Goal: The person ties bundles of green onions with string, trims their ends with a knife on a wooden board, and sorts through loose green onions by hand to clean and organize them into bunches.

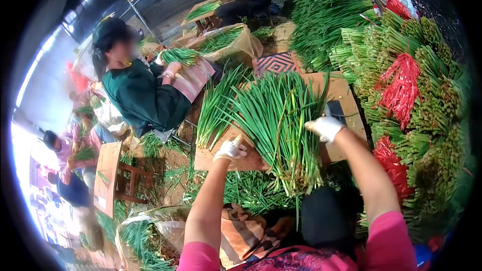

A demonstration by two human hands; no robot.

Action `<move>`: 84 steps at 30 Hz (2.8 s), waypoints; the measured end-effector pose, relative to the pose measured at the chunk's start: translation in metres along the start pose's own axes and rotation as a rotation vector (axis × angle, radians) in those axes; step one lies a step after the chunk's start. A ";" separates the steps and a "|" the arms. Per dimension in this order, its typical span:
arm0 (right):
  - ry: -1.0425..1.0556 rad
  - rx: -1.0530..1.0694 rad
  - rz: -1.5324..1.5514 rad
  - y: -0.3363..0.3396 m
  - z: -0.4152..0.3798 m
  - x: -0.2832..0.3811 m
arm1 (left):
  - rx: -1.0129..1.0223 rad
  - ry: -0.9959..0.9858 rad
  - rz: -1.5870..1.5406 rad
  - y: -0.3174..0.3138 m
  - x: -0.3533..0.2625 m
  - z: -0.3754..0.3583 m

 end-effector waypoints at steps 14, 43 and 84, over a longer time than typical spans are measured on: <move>-0.061 -0.176 0.948 0.048 0.137 -0.032 | 0.000 0.046 -0.425 -0.016 -0.036 0.070; 1.040 -0.240 1.101 0.117 -0.050 0.230 | 0.399 -0.790 -0.514 -0.057 -0.214 -0.164; 1.341 -0.931 -0.300 0.110 -0.230 0.300 | 0.551 -0.936 -0.626 -0.046 -0.173 -0.324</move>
Point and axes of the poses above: each hand's wrist, its own z-axis towards the middle knuckle, its own y-axis out of the back of the hand, x = y × z, the point moved 4 cm from there along z, towards the middle knuckle, and after that the axes turned 3 degrees about y, right-handed, at the moved point
